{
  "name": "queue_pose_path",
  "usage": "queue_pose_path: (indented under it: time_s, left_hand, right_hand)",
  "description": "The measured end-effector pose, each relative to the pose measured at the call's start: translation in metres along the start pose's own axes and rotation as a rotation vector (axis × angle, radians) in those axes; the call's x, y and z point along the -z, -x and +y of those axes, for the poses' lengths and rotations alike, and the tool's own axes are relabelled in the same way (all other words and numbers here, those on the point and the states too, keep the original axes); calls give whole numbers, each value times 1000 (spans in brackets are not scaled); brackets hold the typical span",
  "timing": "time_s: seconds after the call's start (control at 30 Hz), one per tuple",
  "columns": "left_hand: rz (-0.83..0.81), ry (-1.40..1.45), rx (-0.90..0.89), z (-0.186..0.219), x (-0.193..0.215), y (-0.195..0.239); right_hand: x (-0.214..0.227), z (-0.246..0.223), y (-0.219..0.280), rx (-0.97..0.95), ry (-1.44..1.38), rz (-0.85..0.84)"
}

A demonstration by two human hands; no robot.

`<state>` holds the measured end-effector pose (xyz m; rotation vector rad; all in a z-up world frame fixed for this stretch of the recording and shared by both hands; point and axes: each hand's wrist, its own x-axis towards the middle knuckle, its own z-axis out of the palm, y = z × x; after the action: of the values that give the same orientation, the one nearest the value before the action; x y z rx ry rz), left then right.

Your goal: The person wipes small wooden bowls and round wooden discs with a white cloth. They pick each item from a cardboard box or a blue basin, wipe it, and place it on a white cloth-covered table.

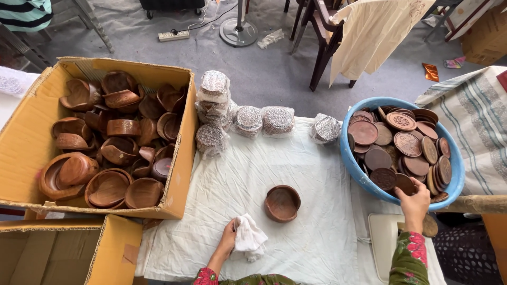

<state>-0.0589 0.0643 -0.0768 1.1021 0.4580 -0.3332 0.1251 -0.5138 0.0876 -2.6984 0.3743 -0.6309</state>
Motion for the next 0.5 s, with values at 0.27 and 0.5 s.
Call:
queue_pose_path:
  time_s: [0.27, 0.5]
  left_hand:
    - [0, 23, -12, -10, 5, -7]
    - [10, -14, 0, -2, 3, -1]
  right_hand:
    - [20, -28, -10, -134, -754, 221]
    - [-12, 5, -17, -247, -789, 178]
